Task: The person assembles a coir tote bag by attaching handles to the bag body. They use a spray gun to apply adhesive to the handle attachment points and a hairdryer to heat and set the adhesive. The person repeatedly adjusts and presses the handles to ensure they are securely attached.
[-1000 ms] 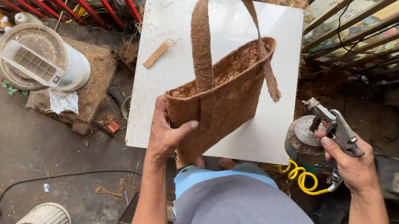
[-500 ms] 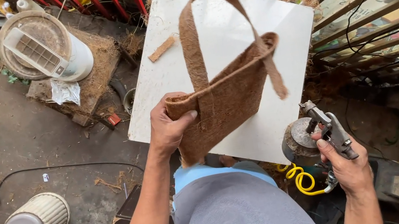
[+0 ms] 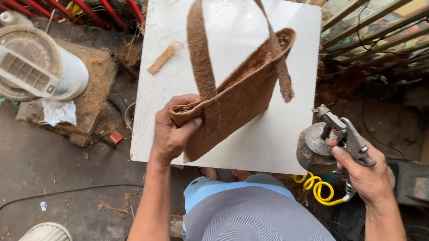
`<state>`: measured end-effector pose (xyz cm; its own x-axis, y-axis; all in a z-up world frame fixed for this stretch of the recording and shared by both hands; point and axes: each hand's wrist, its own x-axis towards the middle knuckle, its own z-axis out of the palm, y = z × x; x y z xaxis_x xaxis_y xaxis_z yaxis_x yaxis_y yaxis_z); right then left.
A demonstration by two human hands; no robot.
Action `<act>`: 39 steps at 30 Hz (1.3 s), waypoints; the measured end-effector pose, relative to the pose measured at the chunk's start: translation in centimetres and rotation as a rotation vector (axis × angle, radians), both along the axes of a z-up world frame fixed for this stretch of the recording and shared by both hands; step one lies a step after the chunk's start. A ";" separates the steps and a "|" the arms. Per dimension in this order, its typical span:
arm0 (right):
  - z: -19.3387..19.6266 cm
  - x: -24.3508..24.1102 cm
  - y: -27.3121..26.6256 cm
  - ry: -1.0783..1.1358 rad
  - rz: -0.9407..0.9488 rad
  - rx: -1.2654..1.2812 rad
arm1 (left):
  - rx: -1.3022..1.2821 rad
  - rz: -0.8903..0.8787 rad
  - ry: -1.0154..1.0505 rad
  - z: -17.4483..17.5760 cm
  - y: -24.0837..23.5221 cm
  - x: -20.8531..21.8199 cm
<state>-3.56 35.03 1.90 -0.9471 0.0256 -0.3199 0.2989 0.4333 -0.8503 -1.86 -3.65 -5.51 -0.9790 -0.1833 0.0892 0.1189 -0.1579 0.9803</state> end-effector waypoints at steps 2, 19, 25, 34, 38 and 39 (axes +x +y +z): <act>0.0 0.1 0.1 0.004 -0.007 -0.038 | 0.000 -0.052 -0.015 0.3 -0.7 0.1; 0.2 0.8 -0.3 -0.021 0.030 -0.017 | 0.724 0.081 -0.450 -13.8 -3.3 0.6; -2.6 0.8 0.1 0.123 0.044 -0.043 | 0.248 0.301 -0.667 -19.1 2.4 0.7; -4.0 0.8 1.7 0.019 0.030 0.064 | -0.906 0.220 -0.168 -10.1 8.4 -2.4; -4.6 0.5 2.2 0.007 0.062 0.086 | -1.112 -0.003 0.046 -17.9 15.3 -5.5; -4.9 0.3 2.4 0.008 0.075 0.096 | -1.205 -0.015 0.113 -18.7 16.4 -6.4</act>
<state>-3.29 37.42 -2.98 -0.9499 -0.0153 -0.3122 0.2562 0.5340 -0.8057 -8.25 12.76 -24.22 -0.9560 0.0874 0.2800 0.2192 0.8472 0.4839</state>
